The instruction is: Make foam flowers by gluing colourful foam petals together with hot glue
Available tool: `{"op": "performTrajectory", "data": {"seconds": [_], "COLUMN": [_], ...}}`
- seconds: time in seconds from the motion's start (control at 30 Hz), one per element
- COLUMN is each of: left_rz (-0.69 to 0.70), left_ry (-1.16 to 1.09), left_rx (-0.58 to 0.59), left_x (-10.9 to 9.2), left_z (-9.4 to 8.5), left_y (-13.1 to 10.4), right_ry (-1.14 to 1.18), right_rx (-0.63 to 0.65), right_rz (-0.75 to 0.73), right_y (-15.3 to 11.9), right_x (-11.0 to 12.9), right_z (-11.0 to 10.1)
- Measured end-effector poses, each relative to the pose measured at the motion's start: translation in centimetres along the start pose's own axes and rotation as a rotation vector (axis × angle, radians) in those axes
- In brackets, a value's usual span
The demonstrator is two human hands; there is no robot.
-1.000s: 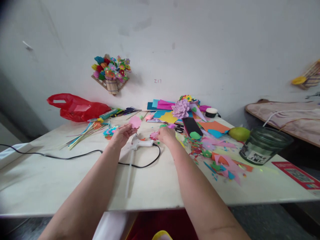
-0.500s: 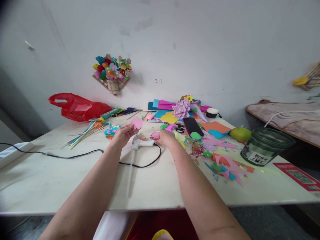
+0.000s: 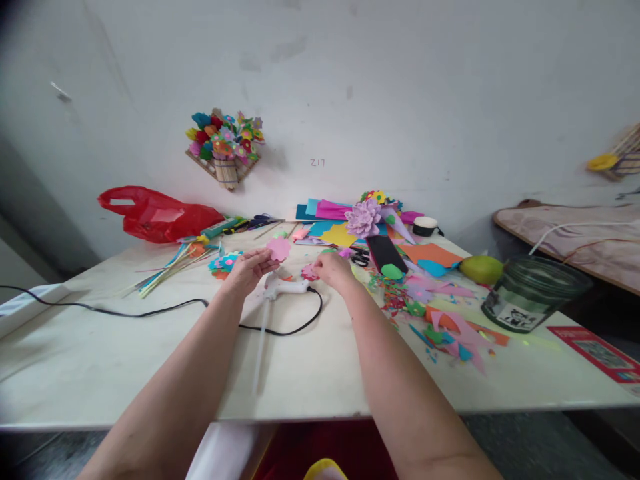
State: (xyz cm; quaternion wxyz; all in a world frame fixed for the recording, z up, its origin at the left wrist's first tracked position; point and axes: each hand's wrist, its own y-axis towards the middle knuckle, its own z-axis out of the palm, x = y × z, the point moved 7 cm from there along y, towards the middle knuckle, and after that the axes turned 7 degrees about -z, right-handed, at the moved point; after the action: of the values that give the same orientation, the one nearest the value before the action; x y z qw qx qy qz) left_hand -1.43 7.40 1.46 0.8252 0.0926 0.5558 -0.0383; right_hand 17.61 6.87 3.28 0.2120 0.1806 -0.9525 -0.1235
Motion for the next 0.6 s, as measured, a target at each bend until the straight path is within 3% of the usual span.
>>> {"op": "performTrajectory", "data": {"seconds": [0.1,0.23,0.37,0.6], "left_rz": [-0.009,-0.040,-0.060,-0.087], "left_ry": [0.025,0.063,0.078,0.099], "left_rx": [0.009,0.026,0.065,0.110], "left_x": [0.0,0.4,0.7,1.0], "left_z": [0.4,0.8,1.2,1.8], "left_y": [-0.1,-0.1,-0.1,-0.3], "right_ry": [0.431,0.870,0.932,0.818], "right_rx": [-0.156,-0.223,-0.281,-0.378], "right_rz": [0.000,-0.007,-0.034,-0.171], "right_y": [0.5,0.6,0.3,0.1], "right_x": [-0.6,-0.2,0.5,1.7], "right_z": [-0.3,-0.4,-1.0,-1.7]}}
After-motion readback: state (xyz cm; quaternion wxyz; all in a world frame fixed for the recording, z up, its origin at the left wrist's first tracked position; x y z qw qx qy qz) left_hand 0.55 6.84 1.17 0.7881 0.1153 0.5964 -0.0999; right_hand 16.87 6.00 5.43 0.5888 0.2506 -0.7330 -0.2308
